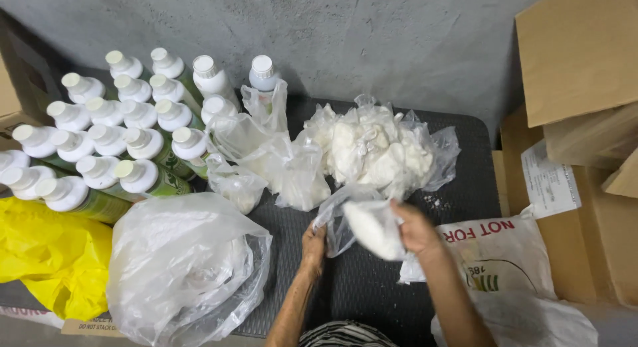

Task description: Packaging white material into plastic bags and then placing them into a cardboard box.

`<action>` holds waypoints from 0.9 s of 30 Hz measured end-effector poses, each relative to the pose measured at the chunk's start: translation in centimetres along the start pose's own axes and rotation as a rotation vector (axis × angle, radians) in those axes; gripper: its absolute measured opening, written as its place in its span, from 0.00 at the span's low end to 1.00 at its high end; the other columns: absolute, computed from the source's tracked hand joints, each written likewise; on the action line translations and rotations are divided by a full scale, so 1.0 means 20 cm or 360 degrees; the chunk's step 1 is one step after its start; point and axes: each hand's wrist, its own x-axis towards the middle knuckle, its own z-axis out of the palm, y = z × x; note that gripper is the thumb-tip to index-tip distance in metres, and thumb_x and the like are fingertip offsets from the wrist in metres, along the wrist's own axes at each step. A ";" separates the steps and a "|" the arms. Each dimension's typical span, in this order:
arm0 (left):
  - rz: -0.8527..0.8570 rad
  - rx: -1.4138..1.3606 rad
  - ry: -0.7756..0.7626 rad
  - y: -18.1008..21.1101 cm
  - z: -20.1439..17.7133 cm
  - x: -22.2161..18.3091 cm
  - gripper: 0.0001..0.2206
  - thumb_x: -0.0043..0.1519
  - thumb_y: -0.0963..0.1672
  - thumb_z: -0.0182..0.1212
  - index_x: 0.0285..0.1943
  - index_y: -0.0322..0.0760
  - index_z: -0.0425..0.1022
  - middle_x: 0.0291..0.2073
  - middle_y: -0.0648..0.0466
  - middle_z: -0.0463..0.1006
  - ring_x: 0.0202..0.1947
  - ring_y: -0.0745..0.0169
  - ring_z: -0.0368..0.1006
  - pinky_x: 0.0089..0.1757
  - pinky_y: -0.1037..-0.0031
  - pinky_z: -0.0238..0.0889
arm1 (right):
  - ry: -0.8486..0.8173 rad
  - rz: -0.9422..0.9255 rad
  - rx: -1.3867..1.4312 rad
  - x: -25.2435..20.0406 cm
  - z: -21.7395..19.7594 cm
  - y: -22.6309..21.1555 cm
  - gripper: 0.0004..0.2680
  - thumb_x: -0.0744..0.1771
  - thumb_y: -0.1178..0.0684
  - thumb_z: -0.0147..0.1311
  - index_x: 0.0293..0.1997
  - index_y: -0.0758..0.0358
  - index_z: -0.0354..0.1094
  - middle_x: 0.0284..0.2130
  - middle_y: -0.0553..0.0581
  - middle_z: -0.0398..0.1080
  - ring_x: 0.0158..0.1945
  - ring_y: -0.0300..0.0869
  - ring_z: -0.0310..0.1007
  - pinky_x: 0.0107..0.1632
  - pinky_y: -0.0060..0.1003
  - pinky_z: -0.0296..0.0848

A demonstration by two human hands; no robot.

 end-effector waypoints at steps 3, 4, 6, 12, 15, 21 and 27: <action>-0.0097 0.0019 -0.0108 -0.13 -0.03 -0.01 0.15 0.71 0.45 0.53 0.63 0.34 0.76 0.29 0.52 0.69 0.25 0.63 0.61 0.27 0.70 0.55 | 0.0247 0.0296 0.0162 0.20 -0.11 0.37 0.16 0.66 0.46 0.56 0.54 0.67 0.69 0.46 0.66 0.75 0.49 0.55 0.77 0.55 0.57 0.73; -0.0093 0.0017 -0.0096 -0.12 -0.04 -0.03 0.15 0.71 0.45 0.53 0.63 0.34 0.76 0.29 0.52 0.69 0.25 0.63 0.61 0.27 0.70 0.55 | 0.0237 0.0305 0.0159 0.24 -0.10 0.45 0.16 0.66 0.46 0.56 0.54 0.67 0.69 0.46 0.66 0.75 0.49 0.55 0.77 0.55 0.57 0.73; 0.0011 -0.0010 -0.0070 -0.10 -0.04 -0.08 0.16 0.68 0.43 0.51 0.62 0.33 0.76 0.38 0.53 0.80 0.35 0.66 0.72 0.38 0.72 0.68 | 0.0331 0.0324 0.0447 0.34 -0.08 0.60 0.15 0.66 0.47 0.56 0.54 0.64 0.68 0.48 0.62 0.74 0.50 0.54 0.76 0.56 0.58 0.71; -0.0101 -0.0100 0.0017 -0.14 -0.14 -0.02 0.16 0.67 0.43 0.47 0.61 0.34 0.73 0.39 0.55 0.81 0.35 0.69 0.76 0.39 0.76 0.71 | 0.0450 -0.0108 0.0055 0.72 -0.32 1.09 0.10 0.68 0.54 0.57 0.56 0.55 0.68 0.41 0.49 0.70 0.43 0.44 0.68 0.52 0.48 0.70; -0.0054 0.0184 0.0045 -0.13 -0.16 -0.01 0.17 0.69 0.45 0.48 0.61 0.34 0.77 0.29 0.55 0.73 0.26 0.67 0.66 0.30 0.73 0.61 | 0.0360 -0.0381 -0.0878 0.56 -0.18 0.97 0.12 0.67 0.57 0.55 0.56 0.57 0.70 0.40 0.51 0.73 0.45 0.46 0.72 0.52 0.46 0.72; -0.0039 0.0076 -0.0025 -0.12 -0.11 -0.01 0.14 0.68 0.45 0.49 0.57 0.38 0.77 0.22 0.58 0.69 0.19 0.67 0.60 0.23 0.72 0.54 | 0.0936 -0.1410 -0.2137 -0.06 0.38 0.43 0.23 0.60 0.61 0.65 0.60 0.63 0.64 0.55 0.67 0.62 0.57 0.58 0.64 0.54 0.48 0.68; -0.0054 0.0054 0.0080 -0.12 -0.09 0.03 0.13 0.69 0.44 0.48 0.53 0.36 0.79 0.23 0.61 0.72 0.20 0.71 0.64 0.23 0.74 0.59 | 0.0841 -0.0899 -0.1564 0.41 -0.17 0.68 0.16 0.64 0.57 0.62 0.56 0.70 0.67 0.44 0.68 0.68 0.44 0.50 0.66 0.46 0.42 0.67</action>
